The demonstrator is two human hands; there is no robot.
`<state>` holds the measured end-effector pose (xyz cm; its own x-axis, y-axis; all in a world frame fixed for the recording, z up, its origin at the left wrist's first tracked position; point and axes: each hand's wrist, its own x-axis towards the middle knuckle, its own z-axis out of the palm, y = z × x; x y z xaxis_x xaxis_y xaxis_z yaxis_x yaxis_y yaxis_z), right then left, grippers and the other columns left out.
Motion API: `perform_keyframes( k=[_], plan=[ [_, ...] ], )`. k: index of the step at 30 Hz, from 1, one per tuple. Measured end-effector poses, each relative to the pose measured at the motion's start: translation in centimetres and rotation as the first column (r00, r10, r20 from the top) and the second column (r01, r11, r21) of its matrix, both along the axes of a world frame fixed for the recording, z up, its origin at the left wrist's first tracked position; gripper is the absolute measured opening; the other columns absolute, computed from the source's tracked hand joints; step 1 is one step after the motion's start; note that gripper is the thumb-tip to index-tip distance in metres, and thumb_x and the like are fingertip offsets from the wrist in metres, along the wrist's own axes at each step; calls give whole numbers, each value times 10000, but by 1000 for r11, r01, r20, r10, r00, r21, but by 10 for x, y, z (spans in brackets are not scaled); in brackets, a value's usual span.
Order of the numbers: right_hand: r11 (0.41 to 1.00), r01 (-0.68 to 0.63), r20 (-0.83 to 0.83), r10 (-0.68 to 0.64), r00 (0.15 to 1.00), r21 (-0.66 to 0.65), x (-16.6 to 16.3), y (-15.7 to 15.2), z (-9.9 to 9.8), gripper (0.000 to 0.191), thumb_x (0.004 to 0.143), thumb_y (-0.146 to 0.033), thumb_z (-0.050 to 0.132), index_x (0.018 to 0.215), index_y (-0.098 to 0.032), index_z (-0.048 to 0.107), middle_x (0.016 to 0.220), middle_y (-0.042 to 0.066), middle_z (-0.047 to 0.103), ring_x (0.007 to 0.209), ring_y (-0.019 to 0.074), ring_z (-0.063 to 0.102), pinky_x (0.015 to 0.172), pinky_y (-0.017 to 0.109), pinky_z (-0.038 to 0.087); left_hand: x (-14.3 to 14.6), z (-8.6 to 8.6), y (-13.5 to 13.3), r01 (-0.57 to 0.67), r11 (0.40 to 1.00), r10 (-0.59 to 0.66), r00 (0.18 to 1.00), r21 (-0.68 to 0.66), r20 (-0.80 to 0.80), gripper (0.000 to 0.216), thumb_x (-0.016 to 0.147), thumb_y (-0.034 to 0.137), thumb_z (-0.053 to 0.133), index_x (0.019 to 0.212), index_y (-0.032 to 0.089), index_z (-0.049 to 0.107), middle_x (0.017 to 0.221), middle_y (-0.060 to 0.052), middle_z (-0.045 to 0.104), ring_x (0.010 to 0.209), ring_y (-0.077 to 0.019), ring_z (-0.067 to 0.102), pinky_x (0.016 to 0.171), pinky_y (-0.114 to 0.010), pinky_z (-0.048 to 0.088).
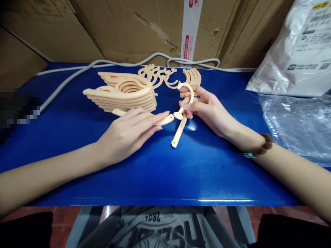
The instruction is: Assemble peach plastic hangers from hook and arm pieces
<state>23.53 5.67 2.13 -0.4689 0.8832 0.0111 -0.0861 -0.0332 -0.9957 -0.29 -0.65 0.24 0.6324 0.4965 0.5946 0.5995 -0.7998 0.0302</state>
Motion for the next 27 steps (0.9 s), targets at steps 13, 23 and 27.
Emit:
perform_keyframes(
  k=[13,23,27],
  plan=[
    [997,-48,77,43,996,58,2,1,-2,454,750,-271,816,1154,-248,612,811,-37,668,629,114,559,620,284,487,-2,-4,0,46,993,-49,998,-110,-25,418,1057,104,438,1474,81,431,1248,-127,677,1077,-201,660,929,-336,525],
    [982,-178,97,173,980,55,8,5,-2,459,802,-254,817,1192,-215,579,822,-31,691,685,109,650,626,244,518,-2,-4,-1,83,992,-88,995,-98,-40,401,1075,120,428,1475,93,419,1200,-96,697,1034,-178,664,882,-305,490],
    [962,-263,139,251,958,74,11,7,-1,439,823,-260,804,1186,-211,563,805,-33,698,689,109,664,642,247,529,-1,-1,-2,124,990,-127,990,-60,-53,390,1090,122,385,1476,78,411,1197,-91,706,997,-161,663,829,-295,474]
  ],
)
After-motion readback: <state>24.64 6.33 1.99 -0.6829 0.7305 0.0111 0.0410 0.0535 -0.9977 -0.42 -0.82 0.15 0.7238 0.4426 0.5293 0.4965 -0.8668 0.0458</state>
